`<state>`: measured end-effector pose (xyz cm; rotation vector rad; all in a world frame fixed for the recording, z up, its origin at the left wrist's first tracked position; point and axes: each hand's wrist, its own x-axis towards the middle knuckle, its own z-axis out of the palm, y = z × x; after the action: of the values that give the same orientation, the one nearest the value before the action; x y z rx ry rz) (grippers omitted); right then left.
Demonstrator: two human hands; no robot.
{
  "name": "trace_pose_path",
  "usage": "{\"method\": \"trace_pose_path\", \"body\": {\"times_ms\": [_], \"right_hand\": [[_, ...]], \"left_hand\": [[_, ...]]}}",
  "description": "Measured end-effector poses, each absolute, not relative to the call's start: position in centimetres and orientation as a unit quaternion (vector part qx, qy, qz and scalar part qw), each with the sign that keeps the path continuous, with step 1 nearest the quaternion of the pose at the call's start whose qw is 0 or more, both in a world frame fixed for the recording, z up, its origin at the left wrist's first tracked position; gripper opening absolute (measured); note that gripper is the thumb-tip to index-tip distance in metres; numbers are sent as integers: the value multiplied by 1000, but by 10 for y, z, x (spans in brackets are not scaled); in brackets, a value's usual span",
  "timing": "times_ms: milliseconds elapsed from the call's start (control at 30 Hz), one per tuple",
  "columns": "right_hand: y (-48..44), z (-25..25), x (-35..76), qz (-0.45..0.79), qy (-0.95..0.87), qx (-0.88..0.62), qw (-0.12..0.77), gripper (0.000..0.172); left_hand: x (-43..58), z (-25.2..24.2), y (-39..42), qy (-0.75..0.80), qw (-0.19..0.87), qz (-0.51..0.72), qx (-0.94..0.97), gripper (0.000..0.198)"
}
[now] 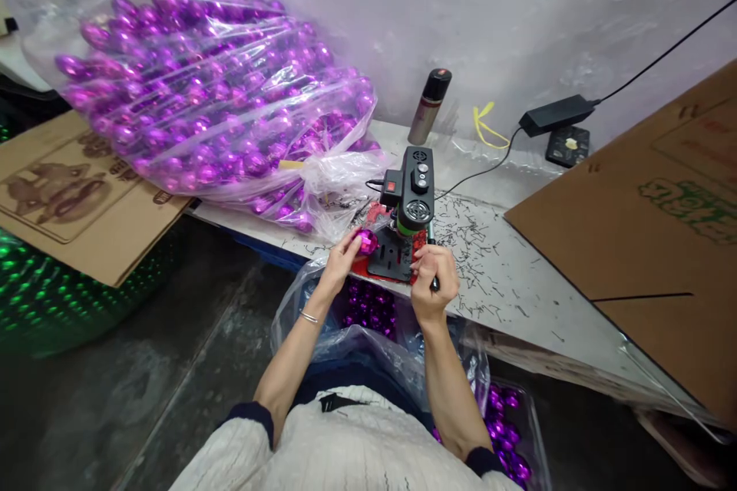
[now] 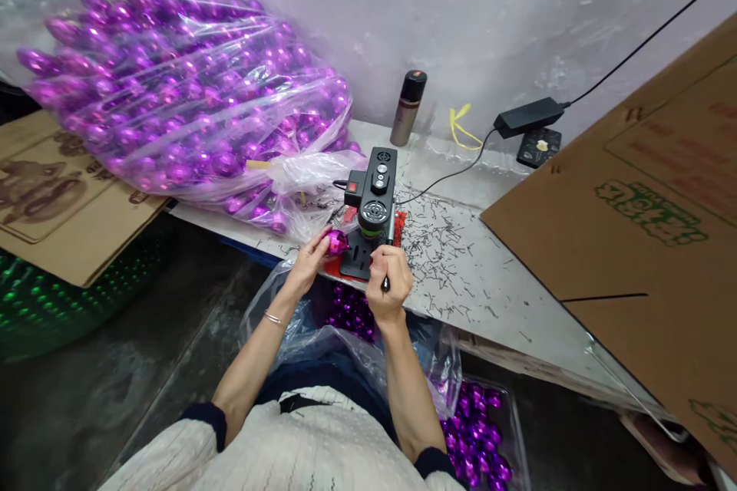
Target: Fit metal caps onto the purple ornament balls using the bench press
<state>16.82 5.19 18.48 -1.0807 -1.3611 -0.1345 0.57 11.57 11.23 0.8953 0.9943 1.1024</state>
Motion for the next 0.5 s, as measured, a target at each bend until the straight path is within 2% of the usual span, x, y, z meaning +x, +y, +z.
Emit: {"method": "trace_pose_path", "body": {"times_ms": [167,500], "right_hand": [[53,194,171,-59,-607,-479,631,27],[53,196,174,-70,-617,-477,622,25]], "left_hand": [[32,92,118,467,549,454,525,64],[44,83,123,437,292,405,749,60]]}}
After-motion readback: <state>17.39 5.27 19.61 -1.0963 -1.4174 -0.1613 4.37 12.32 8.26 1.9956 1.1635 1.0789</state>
